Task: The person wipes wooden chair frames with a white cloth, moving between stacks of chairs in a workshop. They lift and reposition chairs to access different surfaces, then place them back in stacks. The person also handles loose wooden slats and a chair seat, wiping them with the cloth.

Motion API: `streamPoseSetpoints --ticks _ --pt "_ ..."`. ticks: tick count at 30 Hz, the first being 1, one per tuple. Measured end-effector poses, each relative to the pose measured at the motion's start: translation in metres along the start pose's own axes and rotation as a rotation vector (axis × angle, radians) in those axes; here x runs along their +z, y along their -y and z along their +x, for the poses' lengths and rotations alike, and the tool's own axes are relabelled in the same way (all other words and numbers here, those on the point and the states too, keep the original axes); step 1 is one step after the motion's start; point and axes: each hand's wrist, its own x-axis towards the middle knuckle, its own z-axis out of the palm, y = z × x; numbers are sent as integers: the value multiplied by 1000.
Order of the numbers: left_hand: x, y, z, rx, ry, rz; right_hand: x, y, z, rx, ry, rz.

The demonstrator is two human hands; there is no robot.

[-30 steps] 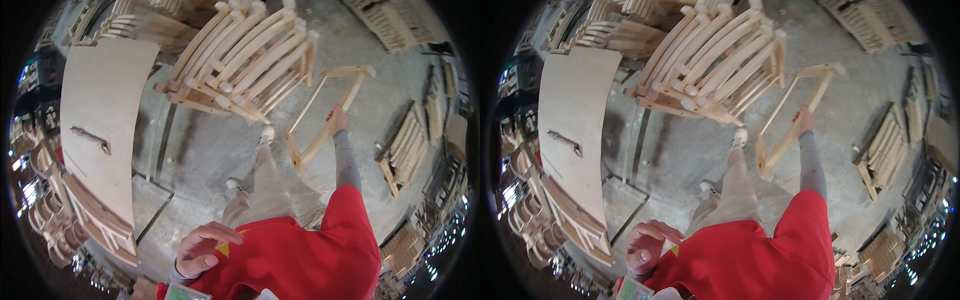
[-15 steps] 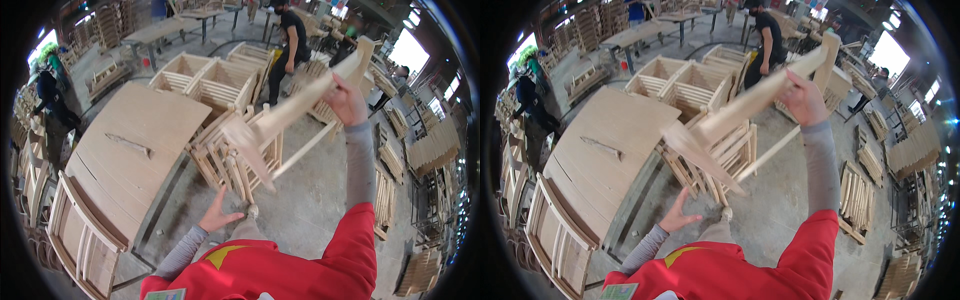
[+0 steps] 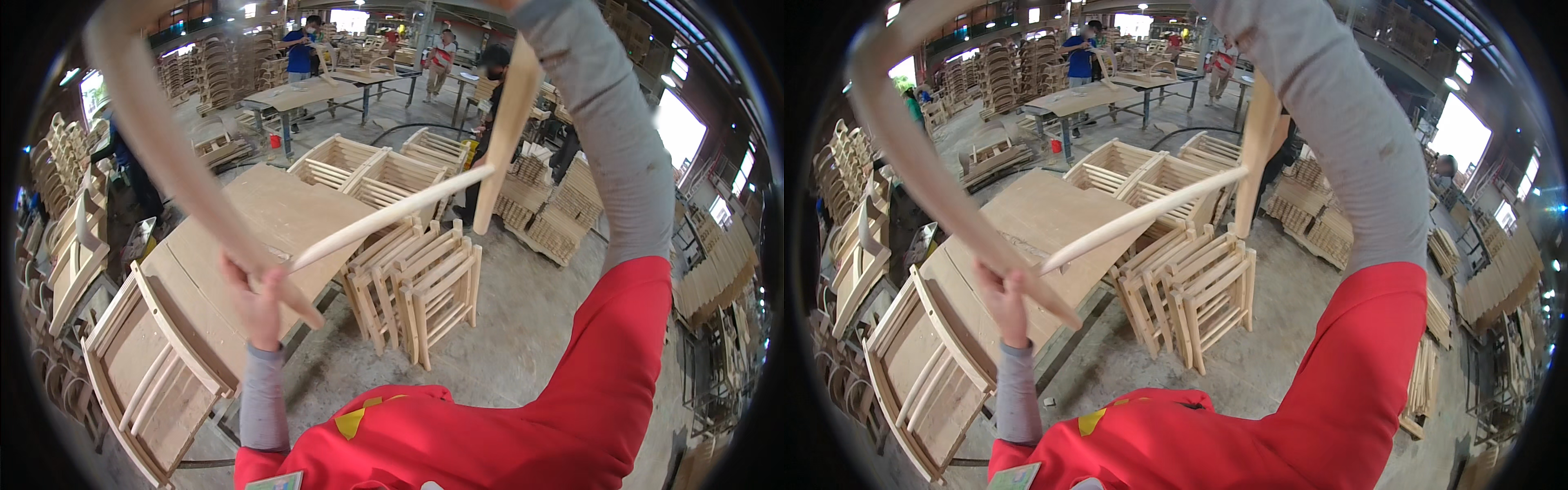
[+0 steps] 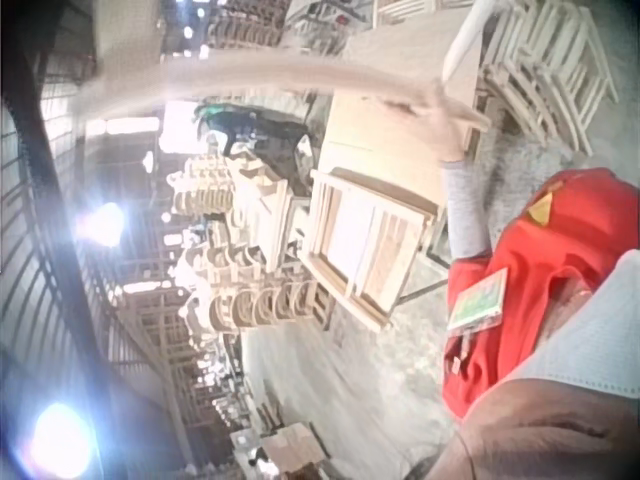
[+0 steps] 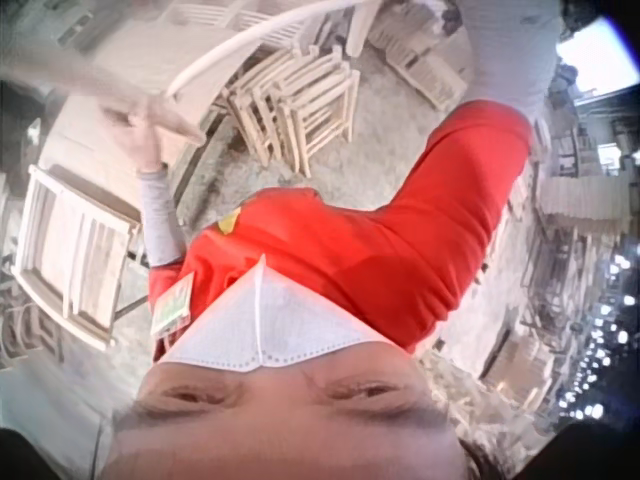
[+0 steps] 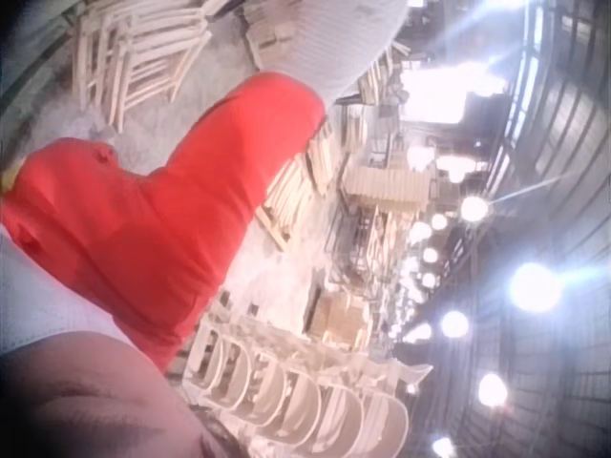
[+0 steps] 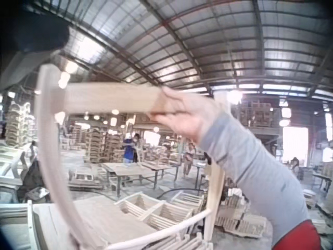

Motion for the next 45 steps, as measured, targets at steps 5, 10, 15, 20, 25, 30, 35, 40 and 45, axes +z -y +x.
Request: streamPoseSetpoints --ticks 5,10,15,20,25,30,35,40,45 --pt "-55 -45 36 38 -325 -83 72 -19 24 -221 104 -214" --pt "-106 -66 38 -6 -537 -20 55 -15 10 -335 71 -653" --pt "-159 -85 43 -58 -602 29 11 -36 -3 -252 -5 -1231" --pt "-196 -84 60 -255 -523 8 -85 -164 -47 10 122 -1095" --pt "-196 -44 47 -486 -427 262 -93 -262 -62 189 -297 -686" --pt "-182 30 46 -693 -435 322 -167 -348 -54 467 -271 -572" --pt "-177 110 50 -914 -466 368 -245 -438 -34 736 -213 -363" --pt "-164 161 70 -1125 -472 438 -307 -506 -15 932 -188 -296" --pt "-164 201 86 -1200 -567 479 -341 -545 29 1009 -106 -324"
